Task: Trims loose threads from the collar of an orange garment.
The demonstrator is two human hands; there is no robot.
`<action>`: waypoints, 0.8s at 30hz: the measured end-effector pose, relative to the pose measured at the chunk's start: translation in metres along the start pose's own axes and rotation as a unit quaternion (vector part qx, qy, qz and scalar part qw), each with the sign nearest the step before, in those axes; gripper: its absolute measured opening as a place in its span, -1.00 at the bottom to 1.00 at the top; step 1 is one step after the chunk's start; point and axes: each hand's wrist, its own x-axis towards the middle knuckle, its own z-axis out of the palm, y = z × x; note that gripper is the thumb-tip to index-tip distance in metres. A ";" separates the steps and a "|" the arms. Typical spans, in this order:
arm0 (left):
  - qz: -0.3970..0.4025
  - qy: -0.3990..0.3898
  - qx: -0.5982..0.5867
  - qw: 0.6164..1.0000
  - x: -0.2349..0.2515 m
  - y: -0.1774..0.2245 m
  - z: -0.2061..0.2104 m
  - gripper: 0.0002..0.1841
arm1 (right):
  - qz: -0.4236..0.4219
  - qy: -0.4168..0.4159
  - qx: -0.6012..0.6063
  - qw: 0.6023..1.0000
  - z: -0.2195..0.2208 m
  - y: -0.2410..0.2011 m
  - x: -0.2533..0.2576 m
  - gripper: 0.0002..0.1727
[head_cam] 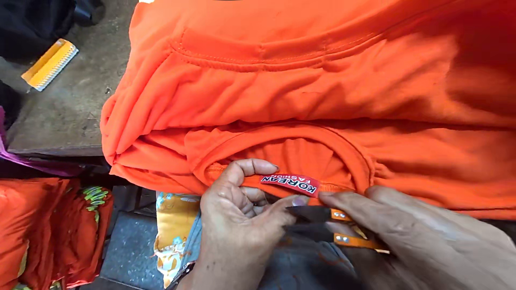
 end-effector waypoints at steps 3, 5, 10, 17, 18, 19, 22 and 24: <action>-0.007 0.005 -0.001 1.000 0.000 0.000 -0.001 -0.57 | -0.027 0.002 -0.023 0.999 0.003 -0.003 0.006 -0.83; -0.007 0.017 0.026 0.999 0.001 0.004 0.004 -0.66 | -0.035 -0.038 -0.012 0.999 -0.001 -0.006 0.005 -0.84; 0.013 -0.009 -0.043 0.999 0.003 -0.004 -0.001 -0.60 | -0.052 -0.124 0.091 0.987 -0.010 -0.016 -0.003 -0.82; 0.017 -0.009 -0.032 0.999 0.004 -0.001 0.007 -0.55 | 0.061 -0.111 0.125 0.984 -0.022 -0.004 -0.020 -0.40; 0.008 -0.010 -0.032 0.999 0.004 -0.001 0.007 -0.52 | 0.071 -0.112 0.094 0.987 -0.028 0.001 -0.021 -0.38; -0.009 -0.012 -0.046 0.999 0.003 -0.001 0.006 -0.47 | 0.076 -0.113 0.068 0.988 -0.034 0.006 -0.018 -0.41; -0.025 -0.027 -0.046 0.998 0.002 -0.001 0.005 -0.42 | 0.107 -0.114 0.115 0.981 -0.042 0.021 -0.016 -0.48; -0.029 -0.033 -0.034 0.998 0.001 0.000 0.003 -0.42 | 0.172 -0.157 0.271 0.934 -0.046 0.027 -0.018 -0.54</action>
